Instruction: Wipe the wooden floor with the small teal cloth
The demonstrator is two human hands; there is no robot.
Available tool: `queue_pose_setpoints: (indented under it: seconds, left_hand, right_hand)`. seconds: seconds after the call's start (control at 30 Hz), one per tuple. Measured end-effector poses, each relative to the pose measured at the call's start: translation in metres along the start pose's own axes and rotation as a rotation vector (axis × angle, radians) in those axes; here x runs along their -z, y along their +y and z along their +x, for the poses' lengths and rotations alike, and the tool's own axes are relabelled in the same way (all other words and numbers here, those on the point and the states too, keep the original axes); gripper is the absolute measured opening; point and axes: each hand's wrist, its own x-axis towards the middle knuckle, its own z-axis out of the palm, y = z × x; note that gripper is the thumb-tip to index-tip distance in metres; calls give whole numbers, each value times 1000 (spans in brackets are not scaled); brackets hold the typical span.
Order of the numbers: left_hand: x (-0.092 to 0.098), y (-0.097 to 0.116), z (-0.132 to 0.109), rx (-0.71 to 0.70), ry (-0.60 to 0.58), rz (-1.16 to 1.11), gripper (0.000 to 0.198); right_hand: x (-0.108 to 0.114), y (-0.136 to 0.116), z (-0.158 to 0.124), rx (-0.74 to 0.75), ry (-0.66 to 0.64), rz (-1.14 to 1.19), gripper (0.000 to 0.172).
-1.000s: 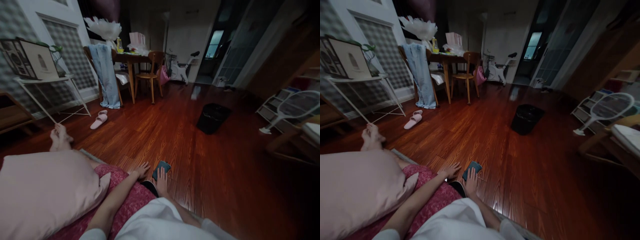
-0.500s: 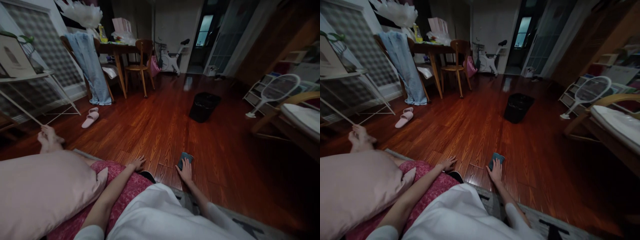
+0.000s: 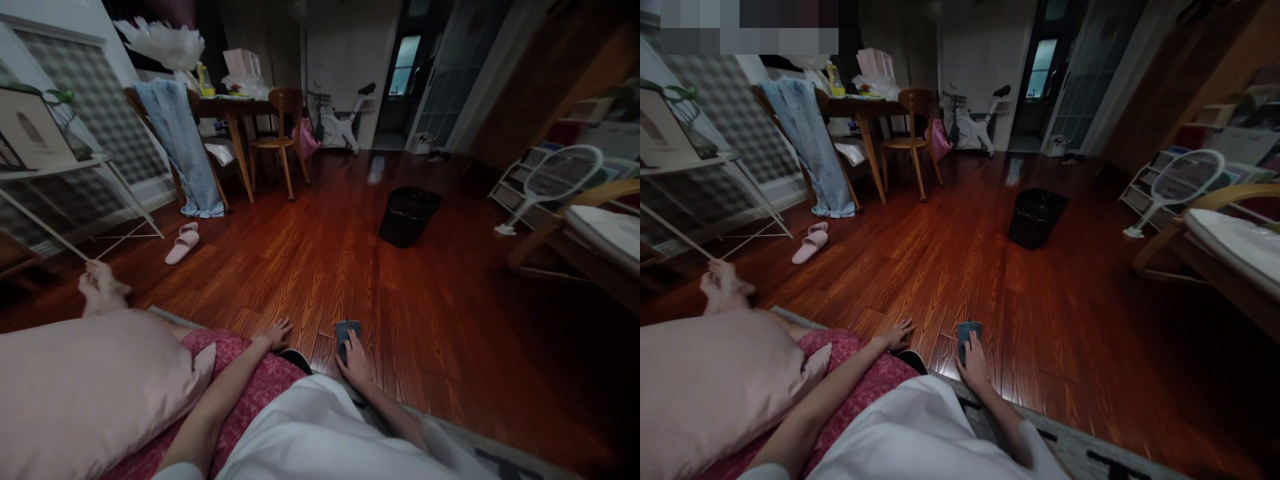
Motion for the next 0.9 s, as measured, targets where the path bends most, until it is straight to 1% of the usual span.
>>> queue_pose_setpoints:
  seconds: [0.07, 0.2, 0.27, 0.33, 0.4, 0.43, 0.5, 0.57, 0.63, 0.7, 0.77, 0.83, 0.9]
  left_hand:
    - [2, 1, -2, 6, -5, -10, 81]
    - [4, 2, -4, 12, -21, -16, 80]
    - [3, 2, -3, 12, -19, -8, 79]
    - [1, 1, -2, 11, -14, -10, 79]
    - [-1, 0, 0, 9, -8, -25, 79]
    - [-2, -1, 0, 8, -4, -32, 80]
    - [-3, -2, 2, -2, 7, -34, 80]
    - [-4, -3, 3, -14, 13, -25, 79]
    - [-5, -4, 3, -21, 12, -24, 78]
    - [-5, -4, 3, -19, 8, -37, 79]
    - [-5, -5, 3, -18, 14, -53, 80]
    - [-6, -6, 3, -19, 20, -60, 79]
    - [-6, -6, 4, -22, 22, -53, 79]
  right_hand:
    - [4, 11, 9, -44, 7, -15, 53]
    - [11, 25, 48, -154, -28, -69, 65]
    - [12, 23, 66, -202, -44, -96, 65]
    - [11, 16, 74, -238, -50, -120, 63]
    - [9, 6, 71, -227, -61, -130, 60]
    - [7, 2, 64, -196, -73, -128, 59]
    - [3, -2, 41, -99, -94, -114, 58]
    - [0, 4, 10, 3, -97, -104, 59]
    - [1, 18, -18, 55, -82, -117, 61]
    - [6, 38, -36, -10, -48, -152, 61]
    - [14, 56, -36, -131, -21, -188, 62]
    - [22, 67, -21, -261, -7, -210, 63]
    - [27, 69, 5, -377, 1, -216, 65]
